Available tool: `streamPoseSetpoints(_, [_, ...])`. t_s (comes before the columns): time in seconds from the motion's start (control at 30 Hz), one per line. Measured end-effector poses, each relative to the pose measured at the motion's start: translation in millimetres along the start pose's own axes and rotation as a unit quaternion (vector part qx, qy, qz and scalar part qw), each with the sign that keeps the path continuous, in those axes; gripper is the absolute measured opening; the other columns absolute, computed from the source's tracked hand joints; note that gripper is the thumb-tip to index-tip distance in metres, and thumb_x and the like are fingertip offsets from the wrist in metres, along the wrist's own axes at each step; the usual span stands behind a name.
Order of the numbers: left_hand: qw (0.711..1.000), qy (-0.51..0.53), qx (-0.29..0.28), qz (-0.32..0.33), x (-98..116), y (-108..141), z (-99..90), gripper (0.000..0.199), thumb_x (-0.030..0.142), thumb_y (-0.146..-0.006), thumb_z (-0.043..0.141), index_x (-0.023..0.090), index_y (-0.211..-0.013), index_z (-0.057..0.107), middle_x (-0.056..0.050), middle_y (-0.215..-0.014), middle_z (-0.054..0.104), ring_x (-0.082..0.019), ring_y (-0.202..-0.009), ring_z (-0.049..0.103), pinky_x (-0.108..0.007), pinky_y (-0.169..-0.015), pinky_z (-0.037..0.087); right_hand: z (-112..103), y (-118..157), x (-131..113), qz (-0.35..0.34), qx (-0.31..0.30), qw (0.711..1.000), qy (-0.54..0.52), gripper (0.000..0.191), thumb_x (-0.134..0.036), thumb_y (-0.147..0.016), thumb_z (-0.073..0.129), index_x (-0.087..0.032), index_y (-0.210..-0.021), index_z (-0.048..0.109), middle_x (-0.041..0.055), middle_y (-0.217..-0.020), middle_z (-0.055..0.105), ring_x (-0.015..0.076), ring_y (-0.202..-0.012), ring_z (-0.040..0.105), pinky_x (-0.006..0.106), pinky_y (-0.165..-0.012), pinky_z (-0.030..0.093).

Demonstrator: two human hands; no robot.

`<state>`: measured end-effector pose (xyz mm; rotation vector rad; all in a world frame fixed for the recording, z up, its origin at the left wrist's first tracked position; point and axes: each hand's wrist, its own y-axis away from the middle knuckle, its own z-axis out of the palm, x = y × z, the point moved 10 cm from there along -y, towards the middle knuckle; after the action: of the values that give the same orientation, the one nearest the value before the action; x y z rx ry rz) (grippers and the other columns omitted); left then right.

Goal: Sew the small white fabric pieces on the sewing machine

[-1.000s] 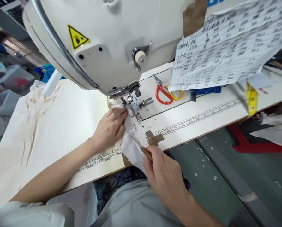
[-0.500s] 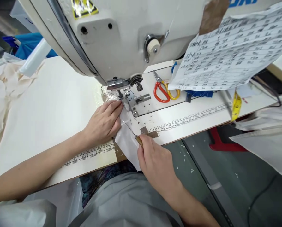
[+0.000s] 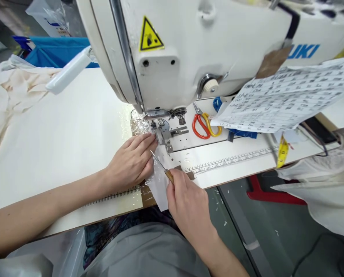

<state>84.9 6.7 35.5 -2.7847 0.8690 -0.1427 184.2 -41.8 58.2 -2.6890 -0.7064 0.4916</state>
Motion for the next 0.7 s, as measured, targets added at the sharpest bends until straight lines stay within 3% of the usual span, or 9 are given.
streamPoseSetpoints(0.33, [1.000,-0.011,-0.002,0.019,6.9,2.3,-4.9,0.046,0.025,-0.097,0.035,-0.001,-0.128,0.057,-0.020,-0.135,0.056,-0.033,-0.130,0.047,-0.047,-0.112,0.038,3.9,-8.6,-3.8,-0.003,-0.008,1.000,-0.023,0.017,-0.012,-0.095,0.039,-0.016,-0.101,0.054,0.0036,-0.078,0.070,0.0163,-0.064,0.068,0.023,-0.051,0.045])
streamPoseSetpoints(0.7, [1.000,-0.020,0.012,-0.013,-12.4,-2.9,-3.1,0.044,0.025,-0.094,0.043,0.003,-0.130,0.056,-0.020,-0.134,0.053,-0.036,-0.132,0.042,-0.055,-0.114,0.035,13.4,-22.3,-8.3,-0.005,-0.006,1.000,-0.025,0.018,-0.012,-0.096,0.038,-0.017,-0.101,0.055,0.0044,-0.078,0.071,0.0167,-0.061,0.068,0.024,-0.052,0.044])
